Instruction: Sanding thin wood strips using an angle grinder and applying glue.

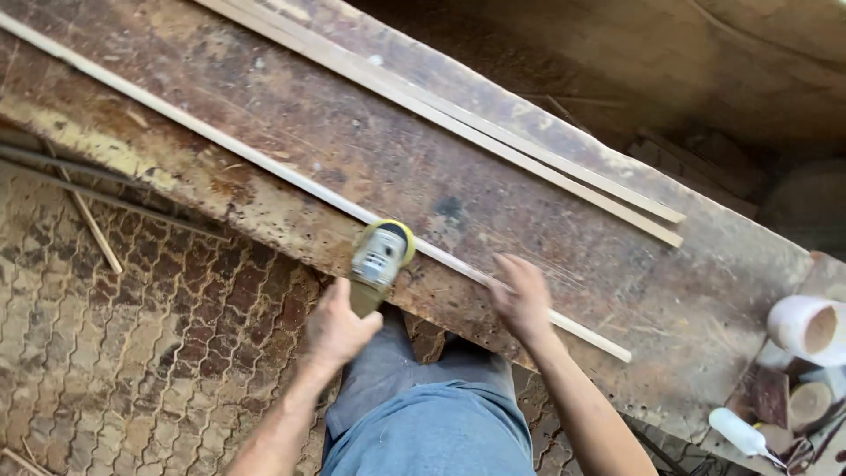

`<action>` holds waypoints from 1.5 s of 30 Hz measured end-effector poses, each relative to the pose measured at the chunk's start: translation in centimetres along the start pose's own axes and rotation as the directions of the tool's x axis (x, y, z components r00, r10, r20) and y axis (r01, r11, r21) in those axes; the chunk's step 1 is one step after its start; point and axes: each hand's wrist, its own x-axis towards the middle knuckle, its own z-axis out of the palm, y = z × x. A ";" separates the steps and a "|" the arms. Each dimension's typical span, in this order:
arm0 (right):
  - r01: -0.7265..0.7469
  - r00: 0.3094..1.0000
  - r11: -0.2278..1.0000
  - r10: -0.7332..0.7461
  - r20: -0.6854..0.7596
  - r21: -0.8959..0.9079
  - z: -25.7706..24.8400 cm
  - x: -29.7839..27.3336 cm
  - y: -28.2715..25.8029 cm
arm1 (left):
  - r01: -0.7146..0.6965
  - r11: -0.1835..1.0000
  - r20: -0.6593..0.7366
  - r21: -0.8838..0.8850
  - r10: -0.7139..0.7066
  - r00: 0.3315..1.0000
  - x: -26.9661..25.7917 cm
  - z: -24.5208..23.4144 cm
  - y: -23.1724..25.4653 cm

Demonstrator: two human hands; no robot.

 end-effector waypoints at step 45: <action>-0.794 0.434 -0.009 0.692 0.577 0.607 -15.8 -18.3 23.1 | -0.550 0.819 0.253 0.161 0.505 0.825 -18.6 28.2 15.5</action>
